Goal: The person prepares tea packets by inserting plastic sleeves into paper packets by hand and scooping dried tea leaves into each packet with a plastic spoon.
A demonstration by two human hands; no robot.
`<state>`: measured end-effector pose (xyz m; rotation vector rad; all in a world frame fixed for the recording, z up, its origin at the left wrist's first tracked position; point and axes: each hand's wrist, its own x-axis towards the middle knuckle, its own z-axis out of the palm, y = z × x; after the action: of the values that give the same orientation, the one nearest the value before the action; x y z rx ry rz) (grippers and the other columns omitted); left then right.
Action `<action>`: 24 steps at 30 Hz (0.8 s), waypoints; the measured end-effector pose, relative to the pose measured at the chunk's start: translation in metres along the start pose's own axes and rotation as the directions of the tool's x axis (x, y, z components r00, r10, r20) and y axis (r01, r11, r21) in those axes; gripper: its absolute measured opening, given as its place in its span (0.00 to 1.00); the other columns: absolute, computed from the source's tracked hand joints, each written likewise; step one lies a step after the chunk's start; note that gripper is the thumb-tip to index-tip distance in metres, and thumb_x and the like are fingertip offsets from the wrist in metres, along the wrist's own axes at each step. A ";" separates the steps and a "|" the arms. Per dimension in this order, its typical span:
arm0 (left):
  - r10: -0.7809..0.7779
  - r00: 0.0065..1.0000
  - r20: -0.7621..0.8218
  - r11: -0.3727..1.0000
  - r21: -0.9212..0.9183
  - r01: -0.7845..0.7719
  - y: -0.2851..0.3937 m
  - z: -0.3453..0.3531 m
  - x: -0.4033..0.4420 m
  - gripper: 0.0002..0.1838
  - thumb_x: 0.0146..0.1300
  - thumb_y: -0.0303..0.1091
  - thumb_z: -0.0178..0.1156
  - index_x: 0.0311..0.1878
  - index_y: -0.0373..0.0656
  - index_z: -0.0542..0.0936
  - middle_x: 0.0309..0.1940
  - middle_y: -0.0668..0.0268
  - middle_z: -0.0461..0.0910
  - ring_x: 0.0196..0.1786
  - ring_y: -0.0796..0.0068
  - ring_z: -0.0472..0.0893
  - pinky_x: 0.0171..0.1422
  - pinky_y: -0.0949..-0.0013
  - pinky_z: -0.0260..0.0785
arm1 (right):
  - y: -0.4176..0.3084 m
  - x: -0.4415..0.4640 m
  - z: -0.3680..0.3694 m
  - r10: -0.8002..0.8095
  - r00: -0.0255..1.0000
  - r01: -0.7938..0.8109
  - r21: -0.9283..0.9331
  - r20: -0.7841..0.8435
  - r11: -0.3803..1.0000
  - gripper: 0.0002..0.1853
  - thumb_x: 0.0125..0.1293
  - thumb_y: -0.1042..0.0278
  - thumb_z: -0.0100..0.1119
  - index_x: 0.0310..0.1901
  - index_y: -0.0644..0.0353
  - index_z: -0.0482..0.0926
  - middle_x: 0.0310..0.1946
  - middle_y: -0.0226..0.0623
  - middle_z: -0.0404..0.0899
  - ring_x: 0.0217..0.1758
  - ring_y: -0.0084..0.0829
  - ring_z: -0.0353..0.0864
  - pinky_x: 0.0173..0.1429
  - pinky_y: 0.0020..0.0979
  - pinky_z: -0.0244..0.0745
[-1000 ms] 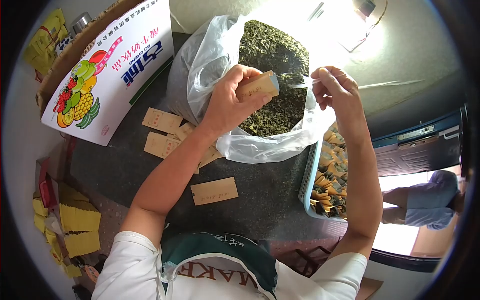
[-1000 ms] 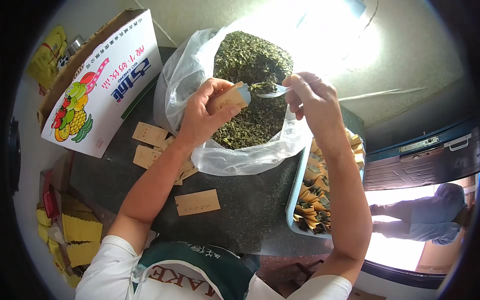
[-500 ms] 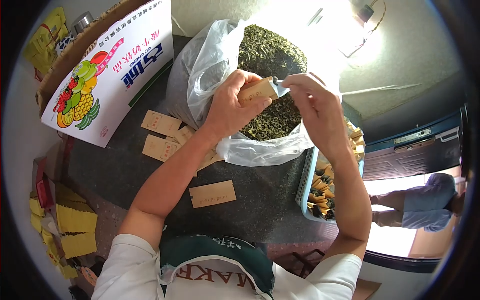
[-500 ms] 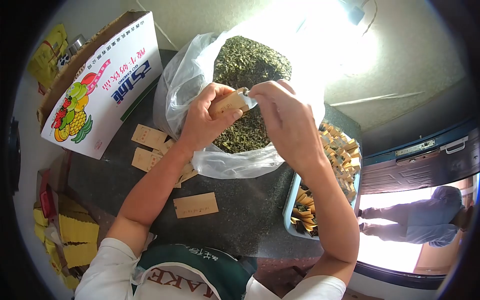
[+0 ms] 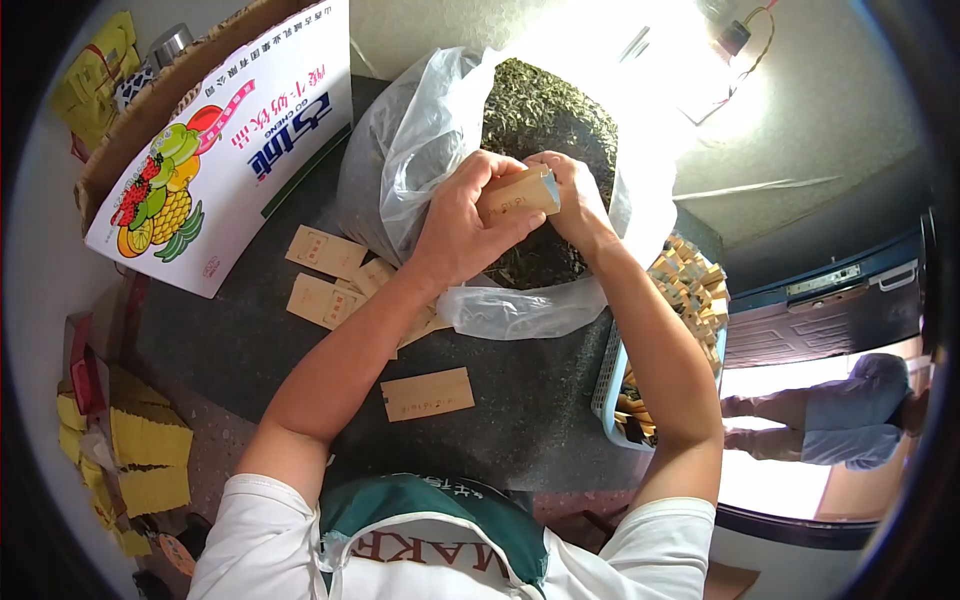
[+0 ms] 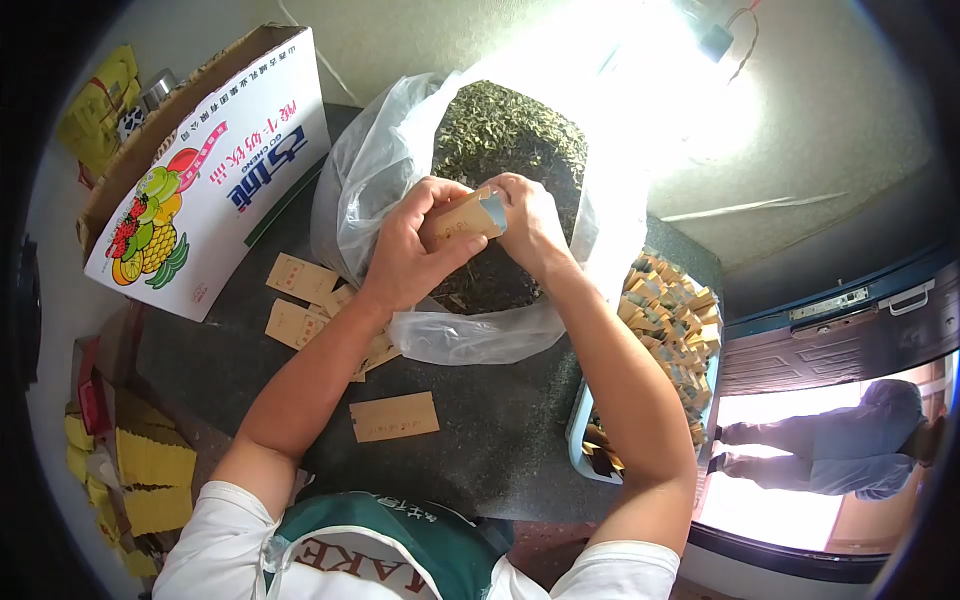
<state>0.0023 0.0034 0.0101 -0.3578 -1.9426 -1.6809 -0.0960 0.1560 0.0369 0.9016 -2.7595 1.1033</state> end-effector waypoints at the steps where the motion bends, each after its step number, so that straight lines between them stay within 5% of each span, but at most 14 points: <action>1: 0.006 1.000 0.018 1.000 0.021 -0.006 0.000 -0.001 0.000 0.21 0.59 0.31 0.71 0.53 0.39 0.76 0.47 0.65 0.78 0.52 0.75 0.77 0.60 0.69 0.71 | -0.001 0.001 0.001 -0.020 1.000 0.021 0.103 -0.018 0.994 0.15 0.73 0.65 0.49 0.45 0.66 0.83 0.36 0.46 0.85 0.39 0.43 0.85 0.46 0.37 0.79; 2: 0.004 1.000 0.019 1.000 0.019 -0.005 -0.001 0.000 0.000 0.21 0.59 0.31 0.71 0.53 0.39 0.76 0.47 0.65 0.78 0.52 0.75 0.77 0.60 0.69 0.71 | -0.002 0.000 -0.004 -0.017 1.000 0.019 0.102 -0.017 0.995 0.15 0.73 0.65 0.49 0.45 0.66 0.83 0.36 0.46 0.85 0.39 0.43 0.85 0.46 0.37 0.79; 4: -0.006 1.000 -0.019 0.999 -0.046 0.005 -0.004 0.002 0.000 0.22 0.55 0.35 0.74 0.50 0.37 0.77 0.44 0.60 0.78 0.48 0.68 0.80 0.55 0.65 0.74 | -0.021 -0.004 -0.024 0.307 0.948 -0.318 0.345 0.088 0.883 0.16 0.73 0.60 0.53 0.46 0.65 0.83 0.40 0.35 0.84 0.38 0.27 0.81 0.42 0.29 0.77; 14: -0.120 0.993 -0.002 0.989 -0.083 0.120 0.002 0.002 0.000 0.22 0.56 0.35 0.74 0.50 0.38 0.77 0.44 0.61 0.78 0.48 0.71 0.80 0.54 0.66 0.75 | -0.046 -0.041 -0.099 0.292 0.956 -0.274 0.435 0.026 0.858 0.13 0.77 0.61 0.52 0.47 0.60 0.83 0.32 0.29 0.79 0.32 0.19 0.75 0.37 0.24 0.74; 24: -0.088 0.996 0.010 0.996 -0.014 0.089 -0.003 0.005 0.001 0.23 0.56 0.37 0.73 0.51 0.38 0.77 0.44 0.61 0.79 0.48 0.68 0.81 0.54 0.65 0.76 | -0.059 -0.044 -0.088 0.251 0.958 -0.282 0.300 0.138 0.911 0.13 0.77 0.61 0.51 0.46 0.58 0.84 0.29 0.26 0.78 0.31 0.17 0.75 0.36 0.23 0.72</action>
<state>-0.0016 0.0077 0.0081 -0.2894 -1.9804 -1.7529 -0.0437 0.2005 0.1290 0.6204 -2.8990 1.6284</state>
